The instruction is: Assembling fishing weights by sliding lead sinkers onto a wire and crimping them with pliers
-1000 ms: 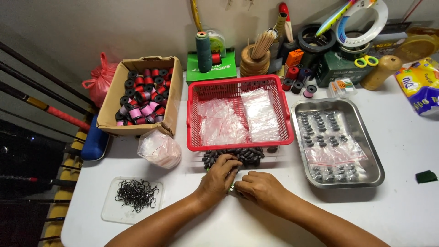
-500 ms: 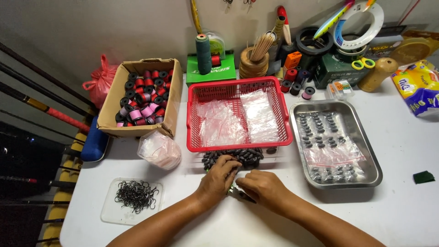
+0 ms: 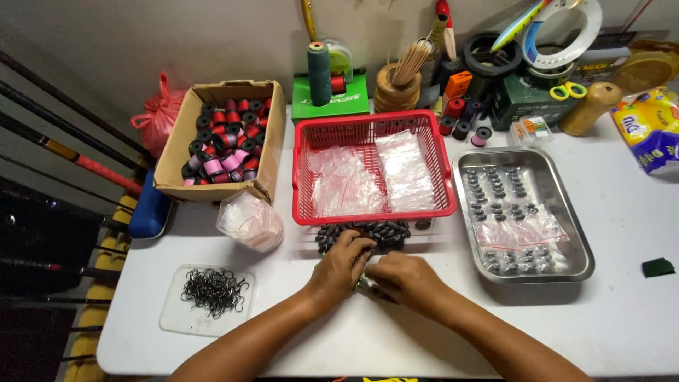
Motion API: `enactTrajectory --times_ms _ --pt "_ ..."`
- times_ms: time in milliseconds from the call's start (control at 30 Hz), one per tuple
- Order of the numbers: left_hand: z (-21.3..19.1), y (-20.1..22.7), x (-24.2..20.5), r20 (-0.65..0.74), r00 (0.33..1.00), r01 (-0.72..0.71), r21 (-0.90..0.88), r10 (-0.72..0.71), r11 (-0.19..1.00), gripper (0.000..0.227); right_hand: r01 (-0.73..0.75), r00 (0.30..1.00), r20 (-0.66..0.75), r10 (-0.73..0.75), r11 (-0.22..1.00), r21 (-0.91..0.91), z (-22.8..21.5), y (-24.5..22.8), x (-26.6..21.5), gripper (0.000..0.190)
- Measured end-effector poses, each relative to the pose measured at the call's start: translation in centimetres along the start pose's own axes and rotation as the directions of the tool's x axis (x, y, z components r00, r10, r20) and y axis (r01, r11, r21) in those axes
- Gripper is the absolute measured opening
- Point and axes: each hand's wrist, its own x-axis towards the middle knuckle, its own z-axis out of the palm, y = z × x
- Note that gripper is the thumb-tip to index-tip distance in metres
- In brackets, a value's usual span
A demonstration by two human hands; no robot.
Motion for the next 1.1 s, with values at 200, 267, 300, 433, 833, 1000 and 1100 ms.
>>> enactTrajectory --times_ms 200,267,300,433,833,1000,1100 --pt "-0.1 -0.4 0.4 0.011 0.996 0.088 0.071 -0.089 0.994 0.019 -0.244 0.964 -0.092 0.251 0.966 0.081 -0.3 0.2 -0.1 0.014" --pt "0.2 -0.9 -0.1 0.003 0.995 0.103 0.083 -0.103 0.991 0.019 -0.266 0.962 -0.043 0.269 0.962 0.065 -0.6 -0.8 0.1 0.013" --pt "0.4 -1.2 -0.1 -0.01 0.995 0.096 0.102 -0.096 0.99 0.02 -0.275 0.961 -0.011 0.276 0.961 0.035 -0.9 -1.3 0.3 0.011" --pt "0.9 -1.5 -0.6 -0.048 0.995 0.093 0.092 -0.089 0.991 0.019 -0.228 0.973 0.001 0.229 0.972 -0.047 0.3 -1.3 -0.5 0.013" --pt "1.1 -2.0 -0.4 -0.087 0.994 0.074 0.085 -0.067 0.994 0.017 -0.212 0.975 0.032 0.222 0.96 -0.181 0.6 -2.4 -0.8 0.01" --pt "0.7 -1.3 -0.6 -0.074 0.995 0.072 0.082 -0.066 0.994 0.017 -0.165 0.985 0.001 0.17 0.956 -0.243 1.3 -2.2 -0.8 0.01" --pt "0.9 -1.4 -0.6 -0.082 0.995 0.072 0.096 -0.064 0.993 0.017 -0.178 0.978 0.071 0.197 0.961 -0.212 0.2 -3.2 -1.0 0.011"
